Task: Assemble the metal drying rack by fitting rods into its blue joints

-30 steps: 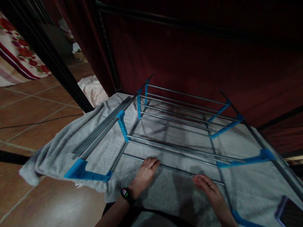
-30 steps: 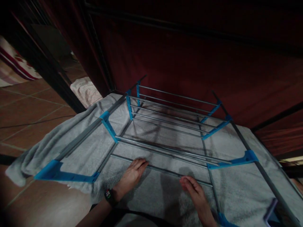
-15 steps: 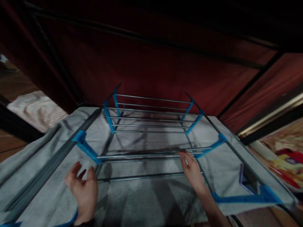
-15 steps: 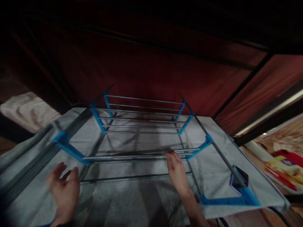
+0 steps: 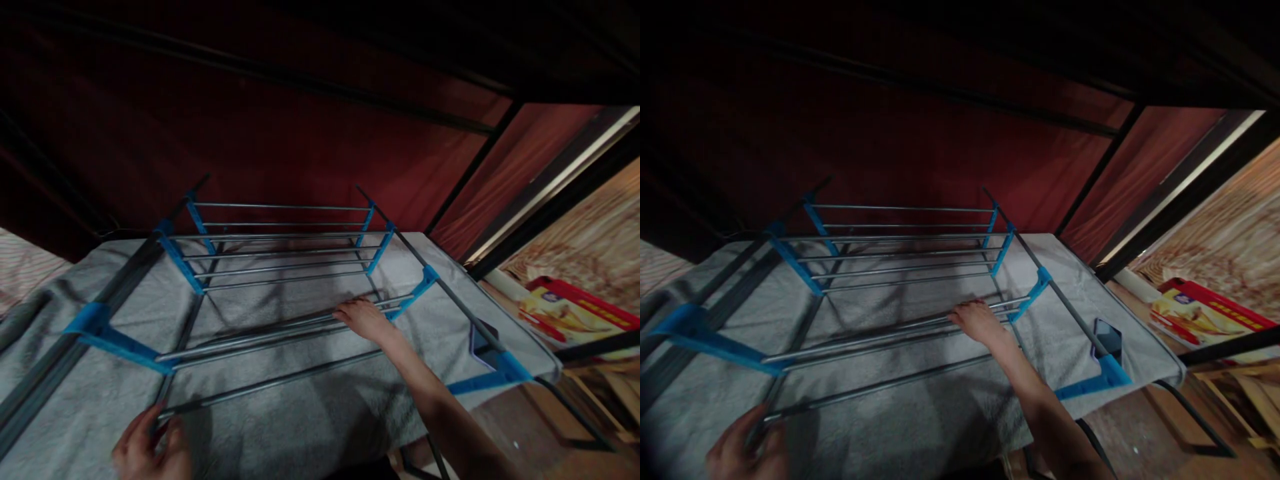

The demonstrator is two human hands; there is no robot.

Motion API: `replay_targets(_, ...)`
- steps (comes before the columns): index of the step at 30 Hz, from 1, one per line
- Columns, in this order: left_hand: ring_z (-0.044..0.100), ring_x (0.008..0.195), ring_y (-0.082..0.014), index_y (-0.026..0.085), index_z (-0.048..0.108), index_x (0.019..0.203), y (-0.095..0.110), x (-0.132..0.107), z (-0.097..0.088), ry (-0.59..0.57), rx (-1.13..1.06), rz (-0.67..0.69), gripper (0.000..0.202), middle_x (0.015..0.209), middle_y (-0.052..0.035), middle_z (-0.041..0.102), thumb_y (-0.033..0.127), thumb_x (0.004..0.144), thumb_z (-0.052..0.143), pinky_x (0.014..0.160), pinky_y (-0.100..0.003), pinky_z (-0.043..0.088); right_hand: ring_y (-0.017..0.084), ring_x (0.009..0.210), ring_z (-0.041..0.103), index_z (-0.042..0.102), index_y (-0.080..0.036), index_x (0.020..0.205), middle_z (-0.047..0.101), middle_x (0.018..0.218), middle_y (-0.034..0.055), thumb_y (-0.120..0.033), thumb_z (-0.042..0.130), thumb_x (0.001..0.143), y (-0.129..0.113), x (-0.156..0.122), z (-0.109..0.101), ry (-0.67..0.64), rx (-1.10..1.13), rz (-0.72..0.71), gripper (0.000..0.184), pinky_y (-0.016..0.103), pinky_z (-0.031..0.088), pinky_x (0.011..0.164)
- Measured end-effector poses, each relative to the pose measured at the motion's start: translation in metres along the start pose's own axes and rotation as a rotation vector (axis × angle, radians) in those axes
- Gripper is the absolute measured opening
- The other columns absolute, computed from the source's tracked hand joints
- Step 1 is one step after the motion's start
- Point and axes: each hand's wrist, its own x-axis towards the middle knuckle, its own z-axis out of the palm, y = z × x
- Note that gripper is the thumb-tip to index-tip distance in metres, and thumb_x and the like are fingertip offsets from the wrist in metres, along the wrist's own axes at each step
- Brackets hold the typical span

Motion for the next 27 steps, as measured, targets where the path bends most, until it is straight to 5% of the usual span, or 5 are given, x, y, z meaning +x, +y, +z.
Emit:
replay_targets(3,0.056,0.127,-0.0415,0.022,0.068,0.113,0.000,-0.002,-0.001,-0.033,0.029,-0.004,0.041,0.125,-0.0151,0.063,0.050,0.085,0.055,0.108,-0.064,0.050,0.020,0.106,0.068,0.073,-0.022,0.111,0.075,0.112,0.0066,-0.034,0.051,0.106,-0.006,0.014,0.002,-0.090,0.021,-0.050,0.025,0.030,0.047,0.093)
replay_targets(9,0.061,0.120,-0.0371,0.020,0.072,0.103,-0.006,-0.004,0.004,-0.063,-0.038,0.039,0.039,0.122,-0.0135,0.066,0.050,0.084,0.055,0.106,-0.061,0.051,0.021,0.110,0.065,0.071,-0.018,0.108,0.071,0.114,0.0096,-0.024,0.049,0.105,-0.012,0.013,-0.008,-0.060,-0.010,-0.101,0.023,0.032,0.046,0.099)
replay_targets(19,0.063,0.116,-0.0264,0.024,0.072,0.103,0.016,-0.013,-0.004,-0.050,-0.182,0.043,0.025,0.119,-0.0093,0.066,0.034,0.092,0.053,0.106,-0.048,0.051,0.024,0.101,0.067,0.068,-0.020,0.113,0.070,0.106,0.0096,-0.026,0.039,0.107,0.008,0.003,-0.001,0.256,-0.045,-0.256,0.030,0.038,0.054,0.088)
replay_targets(27,0.061,0.118,-0.0244,0.024,0.062,0.123,0.040,0.027,0.006,0.122,-0.402,-0.020,0.033,0.124,-0.0098,0.063,0.032,0.090,0.060,0.100,-0.040,0.053,0.024,0.101,0.070,0.068,-0.021,0.117,0.071,0.108,0.0098,-0.031,0.036,0.107,0.020,-0.008,0.008,0.270,0.011,-0.317,0.035,0.038,0.058,0.088)
